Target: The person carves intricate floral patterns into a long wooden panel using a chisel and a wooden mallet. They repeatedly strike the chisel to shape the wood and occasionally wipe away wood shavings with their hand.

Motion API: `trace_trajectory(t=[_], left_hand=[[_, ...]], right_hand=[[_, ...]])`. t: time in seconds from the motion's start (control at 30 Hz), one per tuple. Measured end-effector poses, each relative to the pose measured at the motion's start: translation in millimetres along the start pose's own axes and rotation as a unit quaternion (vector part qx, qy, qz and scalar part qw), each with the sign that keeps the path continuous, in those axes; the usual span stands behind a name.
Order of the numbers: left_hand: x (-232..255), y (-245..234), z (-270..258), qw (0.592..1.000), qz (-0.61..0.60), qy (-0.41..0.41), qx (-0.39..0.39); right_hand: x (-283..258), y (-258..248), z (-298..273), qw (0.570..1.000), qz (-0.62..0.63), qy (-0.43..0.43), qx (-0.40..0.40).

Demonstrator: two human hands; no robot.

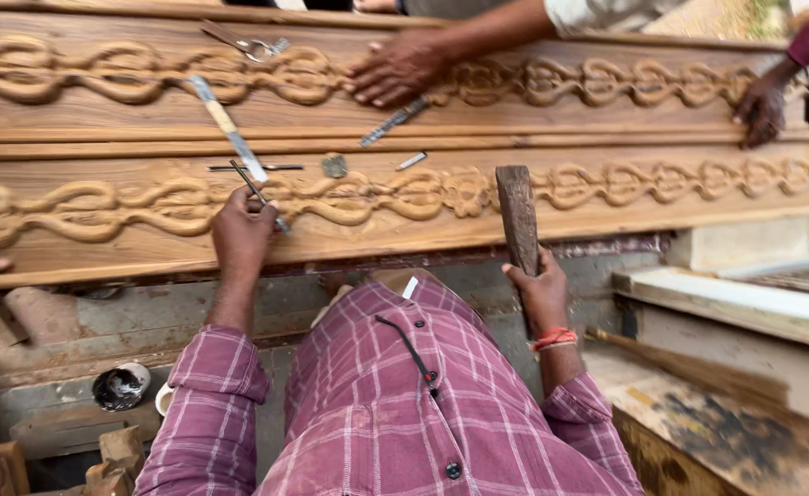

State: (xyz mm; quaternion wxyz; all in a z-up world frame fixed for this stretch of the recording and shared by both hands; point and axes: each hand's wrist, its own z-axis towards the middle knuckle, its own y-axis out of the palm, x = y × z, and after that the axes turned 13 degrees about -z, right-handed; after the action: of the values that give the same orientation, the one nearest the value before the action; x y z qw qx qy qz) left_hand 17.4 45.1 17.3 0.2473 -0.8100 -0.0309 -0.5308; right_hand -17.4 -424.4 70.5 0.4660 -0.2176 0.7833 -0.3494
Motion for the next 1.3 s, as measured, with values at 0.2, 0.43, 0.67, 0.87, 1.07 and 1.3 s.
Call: trace_trajectory(t=[0.2, 0.43, 0.67, 0.87, 1.07, 1.3], left_hand=[[-24, -43, 13, 0.99, 0.097, -0.044, 0.096], [-19, -40, 15, 0.972, 0.106, -0.087, 0.192], [-1, -2, 3, 0.933, 0.203, -0.074, 0.288], [8, 75, -8, 0.957, 0.152, -0.038, 0.245], [21, 124, -40, 0.956, 0.098, -0.016, 0.277], [32, 145, -56, 0.953, 0.046, 0.01, 0.299]], right_hand=[[12, -19, 41, 0.956, -0.274, -0.097, 0.027], [20, -60, 121, 0.922, -0.357, -0.145, -0.047], [5, -92, 187, 0.856, -0.389, -0.338, -0.049], [-13, -100, 216, 0.817, -0.39, -0.414, -0.093], [-28, -93, 224, 0.811, -0.396, -0.408, -0.141], [-26, -90, 228, 0.816, -0.303, -0.478, -0.121]])
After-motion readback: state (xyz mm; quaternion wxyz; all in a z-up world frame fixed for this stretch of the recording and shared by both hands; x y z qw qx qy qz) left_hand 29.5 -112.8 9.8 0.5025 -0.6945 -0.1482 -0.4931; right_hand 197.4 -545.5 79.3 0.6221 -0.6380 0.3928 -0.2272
